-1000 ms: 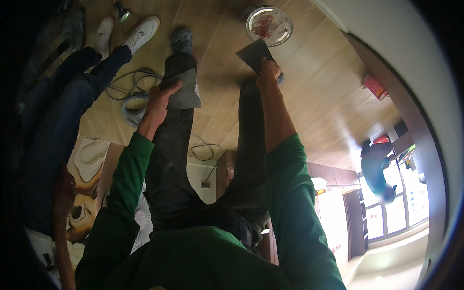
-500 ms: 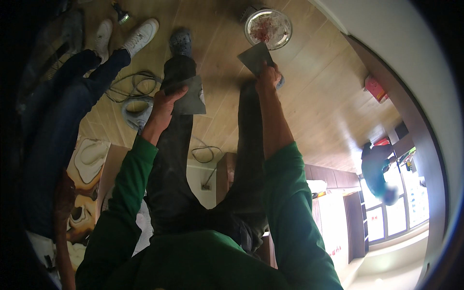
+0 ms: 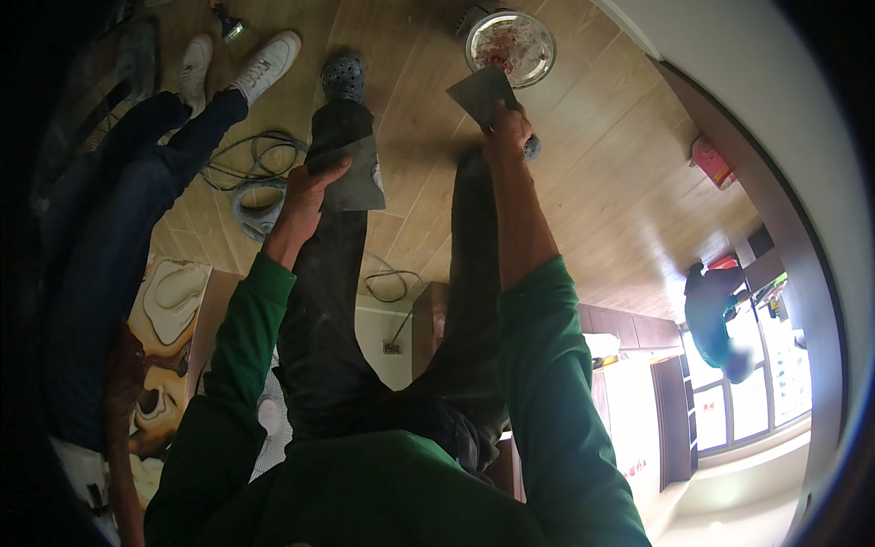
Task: The person applies adhesive to a wall panel using a putty knife and then presses the panel onto a wall section. The person moves between rooms, retrieves materials, and aligns the panel on the wall surface.
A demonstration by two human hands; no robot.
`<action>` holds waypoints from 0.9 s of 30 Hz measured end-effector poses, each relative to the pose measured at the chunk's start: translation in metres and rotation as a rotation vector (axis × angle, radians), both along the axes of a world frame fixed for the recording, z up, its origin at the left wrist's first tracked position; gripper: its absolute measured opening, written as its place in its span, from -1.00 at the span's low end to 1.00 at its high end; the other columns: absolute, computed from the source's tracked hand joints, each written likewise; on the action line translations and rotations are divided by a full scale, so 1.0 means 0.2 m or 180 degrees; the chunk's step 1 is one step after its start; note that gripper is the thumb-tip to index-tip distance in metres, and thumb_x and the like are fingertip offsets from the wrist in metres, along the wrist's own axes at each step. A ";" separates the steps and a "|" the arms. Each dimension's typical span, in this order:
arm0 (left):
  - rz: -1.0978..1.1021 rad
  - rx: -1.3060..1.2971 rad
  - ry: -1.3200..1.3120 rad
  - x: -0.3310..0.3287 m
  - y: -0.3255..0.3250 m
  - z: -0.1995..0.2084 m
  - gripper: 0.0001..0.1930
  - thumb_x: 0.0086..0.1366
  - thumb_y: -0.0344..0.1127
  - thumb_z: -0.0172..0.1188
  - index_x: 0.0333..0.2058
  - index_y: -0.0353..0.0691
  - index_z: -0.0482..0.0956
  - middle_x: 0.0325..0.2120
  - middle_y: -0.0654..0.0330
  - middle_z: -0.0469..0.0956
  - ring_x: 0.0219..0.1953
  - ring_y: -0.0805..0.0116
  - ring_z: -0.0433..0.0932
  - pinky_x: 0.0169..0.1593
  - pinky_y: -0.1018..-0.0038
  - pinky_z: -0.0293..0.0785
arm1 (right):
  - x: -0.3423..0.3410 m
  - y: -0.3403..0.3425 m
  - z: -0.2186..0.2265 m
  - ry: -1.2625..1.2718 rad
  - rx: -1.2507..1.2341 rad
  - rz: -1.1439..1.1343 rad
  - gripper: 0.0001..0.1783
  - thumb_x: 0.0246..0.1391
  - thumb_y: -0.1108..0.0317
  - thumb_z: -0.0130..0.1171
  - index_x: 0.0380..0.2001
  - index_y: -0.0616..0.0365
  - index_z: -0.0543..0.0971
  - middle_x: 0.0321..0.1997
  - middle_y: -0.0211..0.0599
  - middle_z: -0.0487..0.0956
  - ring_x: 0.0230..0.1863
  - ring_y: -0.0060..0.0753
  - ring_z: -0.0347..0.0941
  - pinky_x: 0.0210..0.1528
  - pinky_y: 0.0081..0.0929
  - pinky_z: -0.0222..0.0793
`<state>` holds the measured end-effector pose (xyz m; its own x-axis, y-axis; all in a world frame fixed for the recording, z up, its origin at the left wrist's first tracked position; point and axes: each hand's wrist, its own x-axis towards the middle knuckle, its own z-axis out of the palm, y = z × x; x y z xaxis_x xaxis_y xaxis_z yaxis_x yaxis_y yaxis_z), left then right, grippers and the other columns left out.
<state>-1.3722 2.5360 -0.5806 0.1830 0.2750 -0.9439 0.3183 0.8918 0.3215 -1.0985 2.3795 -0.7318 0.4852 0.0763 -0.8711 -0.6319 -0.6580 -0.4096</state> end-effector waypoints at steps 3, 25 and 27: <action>0.0014 0.0036 0.0007 0.00 0.01 0.03 -0.60 0.09 -0.24 0.44 -0.15 -0.36 0.61 -0.24 0.21 0.62 -0.25 0.43 0.58 -0.12 0.51 0.47 | -0.01 0.05 0.07 0.0303 -0.0138 -0.0664 -0.67 0.25 0.18 0.08 -0.01 0.12 0.47 0.03 -0.22 0.42 0.01 -0.27 0.40 -0.07 -0.27 0.51; -0.0063 -0.0154 0.0068 -0.06 0.08 -0.02 -0.57 0.09 -0.15 0.44 -0.14 -0.30 0.63 -0.24 0.29 0.61 -0.19 0.49 0.50 -0.02 0.52 0.35 | 0.00 0.36 0.28 -0.2157 -0.0985 0.2452 -0.69 0.16 0.23 -0.06 -0.17 0.02 0.62 -0.25 0.00 0.62 -0.17 0.17 0.51 -0.10 -0.01 0.39; -0.0055 -0.0148 0.0037 -0.05 0.08 -0.02 -0.57 0.09 -0.15 0.44 -0.14 -0.31 0.63 -0.24 0.29 0.61 -0.19 0.49 0.50 -0.03 0.52 0.36 | -0.01 0.35 0.25 -0.2232 -0.1050 0.2504 -0.67 0.16 0.12 -0.04 -0.20 0.01 0.63 -0.24 0.01 0.62 -0.15 0.17 0.52 -0.11 0.00 0.38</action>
<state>-1.3829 2.5530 -0.5847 0.1764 0.2278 -0.9576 0.3373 0.9000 0.2762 -1.1000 2.4489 -0.6817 0.7974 0.3950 -0.4561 0.3150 -0.9173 -0.2437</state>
